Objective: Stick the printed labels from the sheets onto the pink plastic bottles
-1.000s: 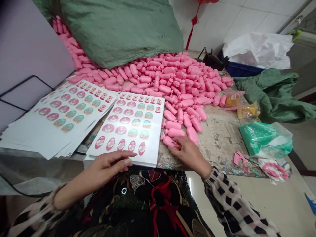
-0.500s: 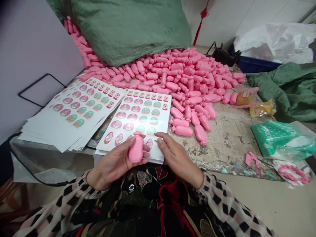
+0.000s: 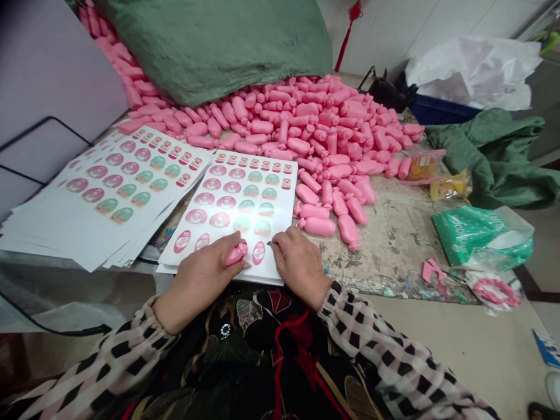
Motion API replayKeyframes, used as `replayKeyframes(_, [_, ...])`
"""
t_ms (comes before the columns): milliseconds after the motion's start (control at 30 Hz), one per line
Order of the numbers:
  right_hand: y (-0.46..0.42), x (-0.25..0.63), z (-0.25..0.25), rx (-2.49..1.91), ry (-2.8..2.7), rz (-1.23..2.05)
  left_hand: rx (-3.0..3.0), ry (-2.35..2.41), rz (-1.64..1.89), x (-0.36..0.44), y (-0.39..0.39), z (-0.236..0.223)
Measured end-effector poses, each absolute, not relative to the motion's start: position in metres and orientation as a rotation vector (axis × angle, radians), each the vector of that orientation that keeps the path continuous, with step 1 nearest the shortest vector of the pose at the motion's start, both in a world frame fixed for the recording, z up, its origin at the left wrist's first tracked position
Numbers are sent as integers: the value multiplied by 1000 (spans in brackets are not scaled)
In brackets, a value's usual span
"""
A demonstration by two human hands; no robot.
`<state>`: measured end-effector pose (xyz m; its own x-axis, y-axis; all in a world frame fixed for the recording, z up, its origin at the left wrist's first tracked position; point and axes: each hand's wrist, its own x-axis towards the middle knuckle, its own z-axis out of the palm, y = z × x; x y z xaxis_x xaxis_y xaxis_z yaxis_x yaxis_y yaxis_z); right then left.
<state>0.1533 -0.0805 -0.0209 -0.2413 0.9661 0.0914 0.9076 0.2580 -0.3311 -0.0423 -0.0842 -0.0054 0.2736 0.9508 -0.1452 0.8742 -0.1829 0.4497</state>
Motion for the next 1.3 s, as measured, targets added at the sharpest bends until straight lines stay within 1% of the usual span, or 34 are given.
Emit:
replayKeyframes(133, [-77,154,-18,-1714,-2356,242,2143,1648,204,-43,-82,-10])
replayKeyframes(400, [-74,158,-17,-1678,-2377,269,2182,1622,182,-44,-81,-8])
replayKeyframes(600, [-75,160,-17,-1632,-2347,423,2204,1646,143,-43,-81,-6])
replayKeyframes(800, [-84,152,-29,-1707,-2024,572,2251,1633,114,-43,-78,-7])
replayKeyframes(1033, [-82,140,-27,-1863,-1957,582,2307,1550,106,-44,-71,-10])
replayKeyframes(1167, [-80,136,-22,-1973,-1906,551,2319,1495,30,-44,-65,-6])
replayKeyframes(1300, [-86,134,-24,-1843,-1887,457,2310,1484,-25,-44,-61,-3])
